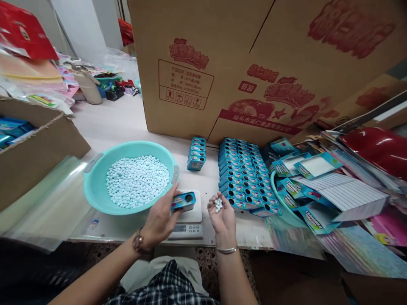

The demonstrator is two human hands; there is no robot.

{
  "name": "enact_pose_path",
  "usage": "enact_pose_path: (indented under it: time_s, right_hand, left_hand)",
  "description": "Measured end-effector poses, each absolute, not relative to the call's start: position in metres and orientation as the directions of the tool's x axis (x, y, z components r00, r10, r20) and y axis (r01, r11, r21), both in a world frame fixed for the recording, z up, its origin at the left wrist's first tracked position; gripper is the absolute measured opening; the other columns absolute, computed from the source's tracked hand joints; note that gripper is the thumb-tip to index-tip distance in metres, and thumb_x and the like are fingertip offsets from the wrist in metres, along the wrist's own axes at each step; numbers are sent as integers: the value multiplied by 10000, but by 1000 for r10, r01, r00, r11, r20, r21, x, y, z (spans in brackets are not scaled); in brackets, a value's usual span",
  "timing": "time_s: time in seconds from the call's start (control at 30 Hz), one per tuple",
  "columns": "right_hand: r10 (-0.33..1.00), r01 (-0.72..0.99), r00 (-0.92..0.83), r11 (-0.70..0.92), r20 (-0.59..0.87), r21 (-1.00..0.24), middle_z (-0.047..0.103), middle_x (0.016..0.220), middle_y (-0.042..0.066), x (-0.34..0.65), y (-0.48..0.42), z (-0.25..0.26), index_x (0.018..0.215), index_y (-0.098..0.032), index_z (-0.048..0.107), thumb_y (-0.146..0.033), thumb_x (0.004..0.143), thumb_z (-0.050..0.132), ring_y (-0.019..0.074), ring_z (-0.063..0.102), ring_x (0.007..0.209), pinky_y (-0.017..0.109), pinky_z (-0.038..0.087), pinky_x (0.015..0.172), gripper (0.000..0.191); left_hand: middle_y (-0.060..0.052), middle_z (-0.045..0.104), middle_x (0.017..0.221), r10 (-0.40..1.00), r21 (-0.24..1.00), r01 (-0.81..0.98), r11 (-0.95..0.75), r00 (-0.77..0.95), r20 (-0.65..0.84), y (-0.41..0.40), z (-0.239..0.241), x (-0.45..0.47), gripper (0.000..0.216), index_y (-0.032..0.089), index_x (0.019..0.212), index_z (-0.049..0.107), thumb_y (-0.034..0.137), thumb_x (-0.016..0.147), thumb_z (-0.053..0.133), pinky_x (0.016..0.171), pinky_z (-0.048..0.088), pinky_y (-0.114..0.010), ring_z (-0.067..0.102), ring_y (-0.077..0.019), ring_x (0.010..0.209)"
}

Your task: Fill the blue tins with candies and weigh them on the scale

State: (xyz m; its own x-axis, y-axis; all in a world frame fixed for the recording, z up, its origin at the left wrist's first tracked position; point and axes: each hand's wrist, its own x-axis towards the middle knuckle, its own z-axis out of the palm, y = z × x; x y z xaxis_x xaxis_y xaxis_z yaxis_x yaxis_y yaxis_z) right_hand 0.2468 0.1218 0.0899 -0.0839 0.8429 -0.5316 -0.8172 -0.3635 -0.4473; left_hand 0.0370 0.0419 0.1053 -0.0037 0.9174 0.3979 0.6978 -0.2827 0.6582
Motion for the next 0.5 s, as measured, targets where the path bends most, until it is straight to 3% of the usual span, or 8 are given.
enact_pose_path:
  time_s: [0.17,0.27,0.4,0.5]
  right_hand:
    - [831,-838,39,-275,-555,-471,625,776,-4,254,124,100,908,-171,615,-141,832,574,83,613,660,197,534,603,92]
    - [836,-817,39,-288,-547,-499,612,760,-16,255,126,102,904,-172,612,-141,825,593,65,577,604,171,508,550,87]
    - [857,-829,-90,-346,-507,-439,503,627,-65,253,132,106,889,-179,586,-185,873,569,43,459,479,134,405,442,24]
    - [868,-839,-142,-361,-476,-407,408,551,-91,249,138,110,856,-179,566,-210,923,521,45,383,429,136,337,404,87]
  left_hand:
    - [-108,613,1244,934,673,660,-334,137,329,80,82,53,846,249,1538,128,92,828,560,981,515,-459,613,-257,1114]
    - [-148,547,1350,933,679,651,-340,141,332,76,83,54,872,232,1545,91,149,839,596,1023,484,-510,554,-294,1226]
    - [-182,325,1540,904,718,622,-313,-36,425,52,112,41,999,229,1549,97,282,784,738,1122,383,-562,367,-348,1402]
    - [-160,378,1508,856,803,532,-269,-250,453,31,130,23,1013,267,1540,155,248,746,784,1067,463,-518,454,-327,1344]
